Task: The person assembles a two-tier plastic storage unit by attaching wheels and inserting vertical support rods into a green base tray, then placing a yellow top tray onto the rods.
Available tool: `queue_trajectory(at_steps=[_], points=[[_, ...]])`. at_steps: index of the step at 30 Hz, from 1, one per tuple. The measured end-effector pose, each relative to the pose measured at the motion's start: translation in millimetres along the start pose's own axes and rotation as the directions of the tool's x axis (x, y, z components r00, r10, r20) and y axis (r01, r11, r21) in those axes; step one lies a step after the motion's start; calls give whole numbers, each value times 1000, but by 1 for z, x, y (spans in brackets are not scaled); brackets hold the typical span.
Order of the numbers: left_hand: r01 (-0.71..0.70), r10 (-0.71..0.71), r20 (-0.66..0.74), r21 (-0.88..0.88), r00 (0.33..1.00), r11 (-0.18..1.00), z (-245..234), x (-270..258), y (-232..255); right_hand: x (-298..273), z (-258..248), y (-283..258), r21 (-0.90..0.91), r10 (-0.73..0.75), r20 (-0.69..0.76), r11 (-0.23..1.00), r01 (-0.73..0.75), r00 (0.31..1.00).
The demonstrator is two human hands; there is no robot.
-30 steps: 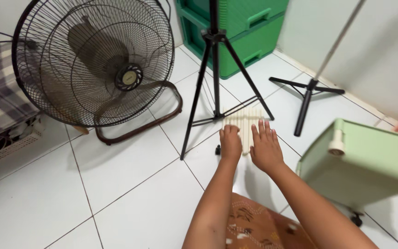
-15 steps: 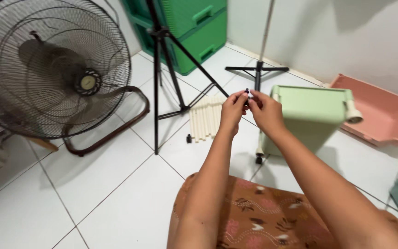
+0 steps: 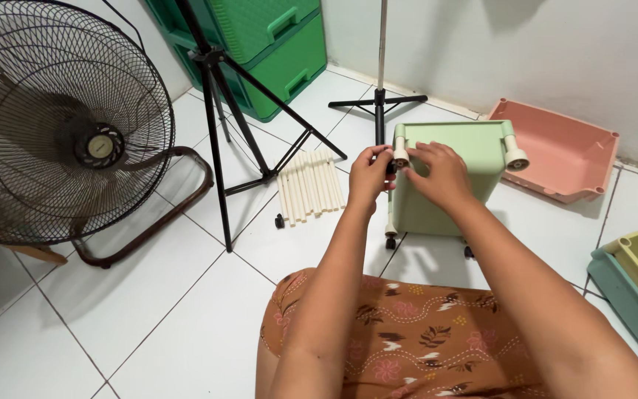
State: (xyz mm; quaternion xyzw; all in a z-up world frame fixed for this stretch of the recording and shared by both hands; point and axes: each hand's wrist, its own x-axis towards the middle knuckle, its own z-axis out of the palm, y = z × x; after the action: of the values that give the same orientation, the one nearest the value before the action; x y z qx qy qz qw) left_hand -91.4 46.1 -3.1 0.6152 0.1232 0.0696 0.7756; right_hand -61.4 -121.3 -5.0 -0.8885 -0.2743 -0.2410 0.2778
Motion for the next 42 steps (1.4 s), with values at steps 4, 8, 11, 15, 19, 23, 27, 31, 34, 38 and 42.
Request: queue_trajectory(at_steps=[4, 8, 11, 15, 19, 23, 27, 31, 34, 38, 42], points=[[4, -3, -26, 53, 1000, 999, 3, -12, 0, -4, 5, 5, -27, 39, -49, 999, -41, 998], [-22, 25, -53, 54, 998, 998, 7, -23, -3, 0, 9, 3, -36, 81, -79, 996, -84, 994], [-77, 86, -104, 87, 991, 993, 10, -29, -6, 7, 9, 5, -15, 126, -34, 992, -127, 991], [-72, 96, -173, 135, 980, 988, 14, -37, -10, 4, 9, 5, -28, 99, -48, 995, -101, 994], [-106, 162, -256, 217, 953, 970, 21, -44, -16, -1, 10, 4, -130, -30, -115, 991, 15, 993], [-73, 138, -259, 244, 956, 967, 25, -44, -20, -2, 10, 1, -189, -58, -105, 981, 37, 993], [-42, 89, -239, 195, 967, 980, 26, -40, -24, -4, 12, -2, -246, -112, -153, 967, 72, 982], [-49, 83, -234, 147, 969, 988, 26, -38, -24, -3, 13, -2, -238, -114, -159, 968, 74, 981], [-49, 80, -235, 137, 969, 989, 24, -38, -22, -4, 12, -1, -252, -124, -159, 964, 81, 979], [-30, 52, -238, 97, 970, 995, 25, -36, -20, -4, 11, -1, -229, -87, -106, 971, 61, 990], [-64, 81, -258, 73, 963, 995, 27, -33, -24, -5, 10, -2, -222, -68, -73, 974, 50, 995]])
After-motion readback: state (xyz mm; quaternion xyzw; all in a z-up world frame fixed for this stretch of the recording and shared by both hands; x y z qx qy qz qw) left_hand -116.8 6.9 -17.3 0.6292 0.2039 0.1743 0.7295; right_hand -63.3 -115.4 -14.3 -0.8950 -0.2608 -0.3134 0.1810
